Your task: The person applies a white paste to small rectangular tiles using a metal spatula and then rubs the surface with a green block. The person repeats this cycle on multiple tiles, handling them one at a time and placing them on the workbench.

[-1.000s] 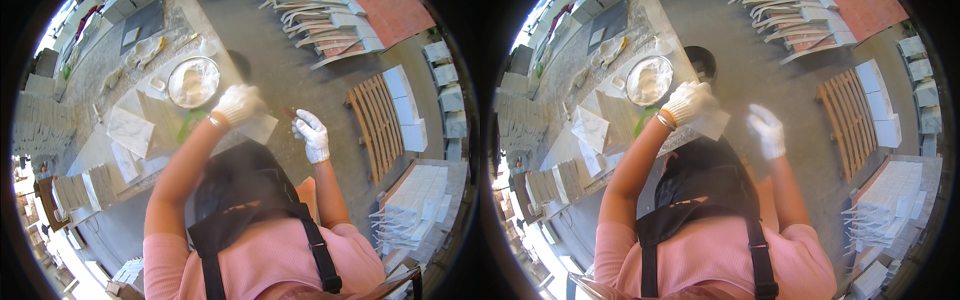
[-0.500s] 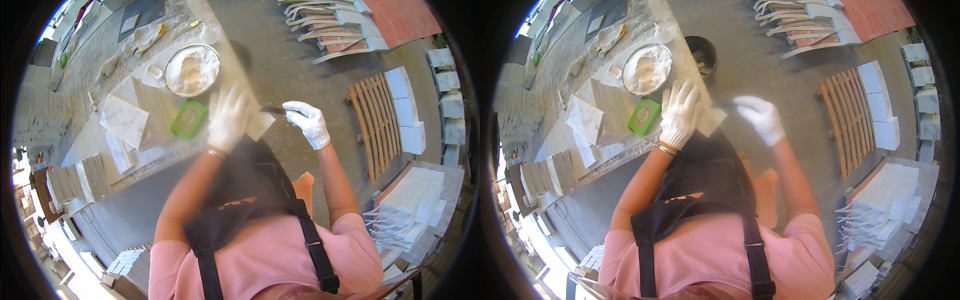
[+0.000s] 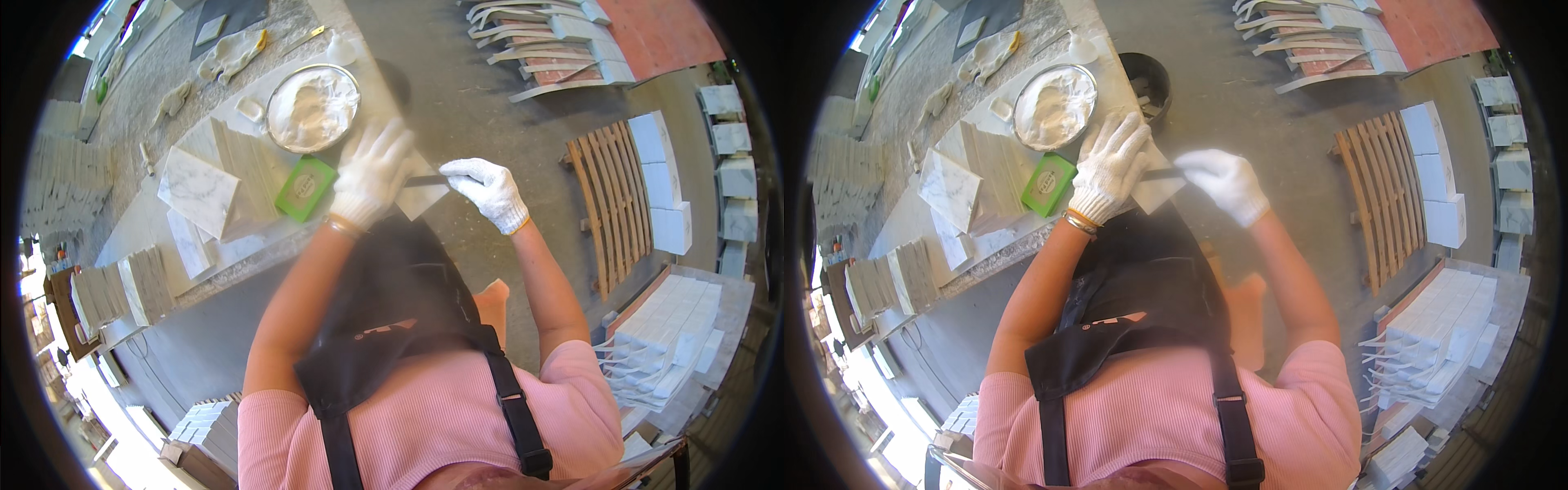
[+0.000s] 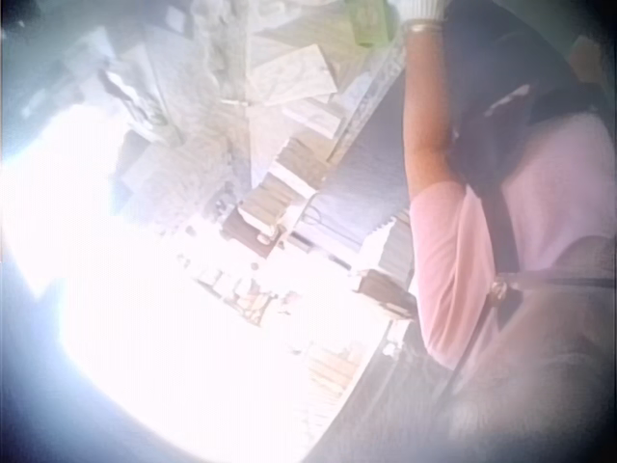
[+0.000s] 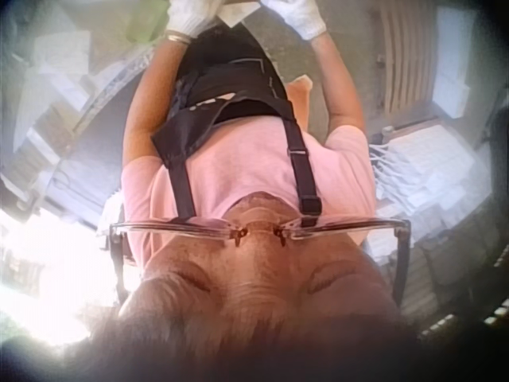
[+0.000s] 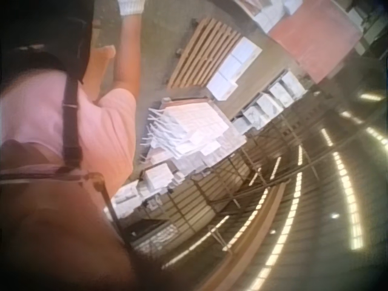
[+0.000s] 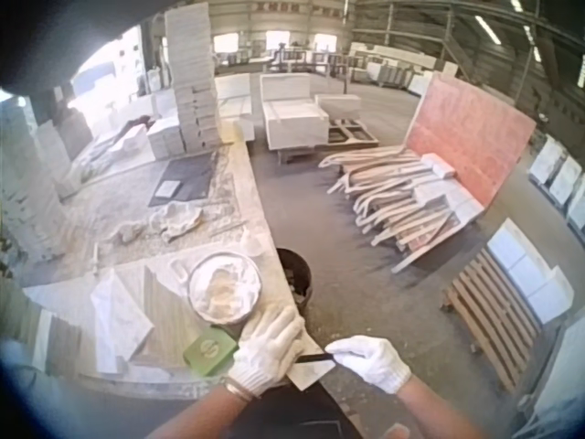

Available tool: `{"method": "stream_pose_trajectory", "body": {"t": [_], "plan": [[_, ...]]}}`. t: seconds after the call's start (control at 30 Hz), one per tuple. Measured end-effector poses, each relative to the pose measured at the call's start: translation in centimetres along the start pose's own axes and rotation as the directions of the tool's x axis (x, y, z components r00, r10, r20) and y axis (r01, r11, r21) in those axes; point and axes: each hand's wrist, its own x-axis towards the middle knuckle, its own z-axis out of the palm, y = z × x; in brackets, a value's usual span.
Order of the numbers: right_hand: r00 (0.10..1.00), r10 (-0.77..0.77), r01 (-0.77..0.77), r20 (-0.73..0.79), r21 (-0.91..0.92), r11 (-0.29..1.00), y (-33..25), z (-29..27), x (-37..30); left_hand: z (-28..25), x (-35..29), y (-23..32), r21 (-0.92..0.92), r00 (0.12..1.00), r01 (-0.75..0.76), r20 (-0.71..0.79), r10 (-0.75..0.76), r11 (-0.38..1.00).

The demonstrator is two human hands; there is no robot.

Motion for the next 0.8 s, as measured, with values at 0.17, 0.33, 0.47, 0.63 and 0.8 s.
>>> {"method": "stream_pose_trajectory", "body": {"t": [0.17,0.33,0.47,0.63,0.8], "plan": [[0.999,-0.036,0.036,-0.002,-0.03,0.999,-0.1,0.1,0.1,0.0,0.1,0.1,0.033,1.0,0.016,0.019,-0.017,0.999],[0.998,-0.058,0.057,-0.008,-0.099,0.993,-0.2,0.1,-0.3,-0.1,0.0,0.1,0.034,1.0,0.021,0.016,-0.022,0.999],[0.984,-0.173,0.161,-0.034,-0.221,0.962,-0.3,0.1,-0.7,0.0,0.0,0.1,0.028,0.999,0.03,0.019,-0.031,0.999],[0.989,-0.139,0.125,-0.044,-0.235,0.964,-0.8,0.1,-1.1,0.1,0.1,0.0,0.03,0.999,0.032,0.018,-0.033,0.999],[0.997,-0.027,0.012,-0.077,-0.184,0.983,-1.2,0.3,-1.9,0.2,0.0,0.0,0.026,0.999,0.043,0.004,-0.043,0.999]]}}
